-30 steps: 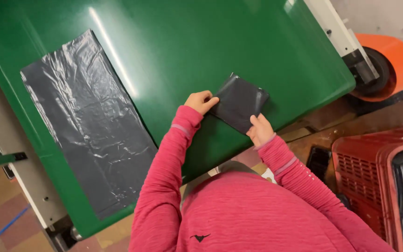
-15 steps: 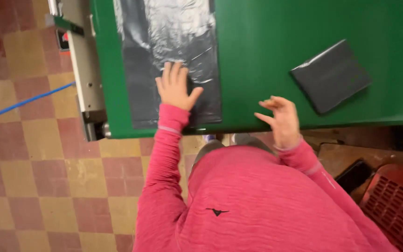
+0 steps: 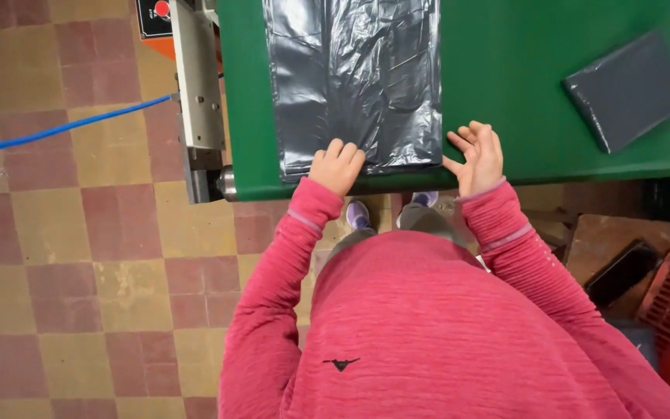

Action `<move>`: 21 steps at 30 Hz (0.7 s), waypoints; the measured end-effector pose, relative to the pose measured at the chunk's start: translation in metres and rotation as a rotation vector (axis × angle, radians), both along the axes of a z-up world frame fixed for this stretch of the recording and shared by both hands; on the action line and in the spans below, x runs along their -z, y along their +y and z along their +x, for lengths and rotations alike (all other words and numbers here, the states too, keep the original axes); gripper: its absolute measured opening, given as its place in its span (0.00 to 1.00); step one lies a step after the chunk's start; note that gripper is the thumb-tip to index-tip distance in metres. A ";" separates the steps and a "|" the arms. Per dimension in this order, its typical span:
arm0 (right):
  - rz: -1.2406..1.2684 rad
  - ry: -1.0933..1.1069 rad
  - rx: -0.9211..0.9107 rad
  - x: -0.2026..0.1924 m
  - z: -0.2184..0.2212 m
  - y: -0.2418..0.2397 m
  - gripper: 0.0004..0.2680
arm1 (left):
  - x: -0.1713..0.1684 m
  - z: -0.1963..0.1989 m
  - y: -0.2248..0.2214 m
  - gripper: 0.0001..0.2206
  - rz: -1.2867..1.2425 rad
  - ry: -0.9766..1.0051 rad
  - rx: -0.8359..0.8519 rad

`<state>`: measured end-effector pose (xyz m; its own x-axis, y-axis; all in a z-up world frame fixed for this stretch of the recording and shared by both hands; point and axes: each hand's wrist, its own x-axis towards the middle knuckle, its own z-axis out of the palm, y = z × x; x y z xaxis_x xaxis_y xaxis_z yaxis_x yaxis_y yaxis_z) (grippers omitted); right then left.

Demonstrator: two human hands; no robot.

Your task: Folding black plastic bags on a conveyor belt and placing them into a crate.

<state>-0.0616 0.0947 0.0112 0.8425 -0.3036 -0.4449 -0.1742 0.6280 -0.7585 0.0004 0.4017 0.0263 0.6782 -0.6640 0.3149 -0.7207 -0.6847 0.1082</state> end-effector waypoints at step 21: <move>-1.688 -0.612 -0.812 -0.020 0.047 0.000 0.07 | -0.040 -0.009 -0.011 0.33 -0.055 0.145 -0.034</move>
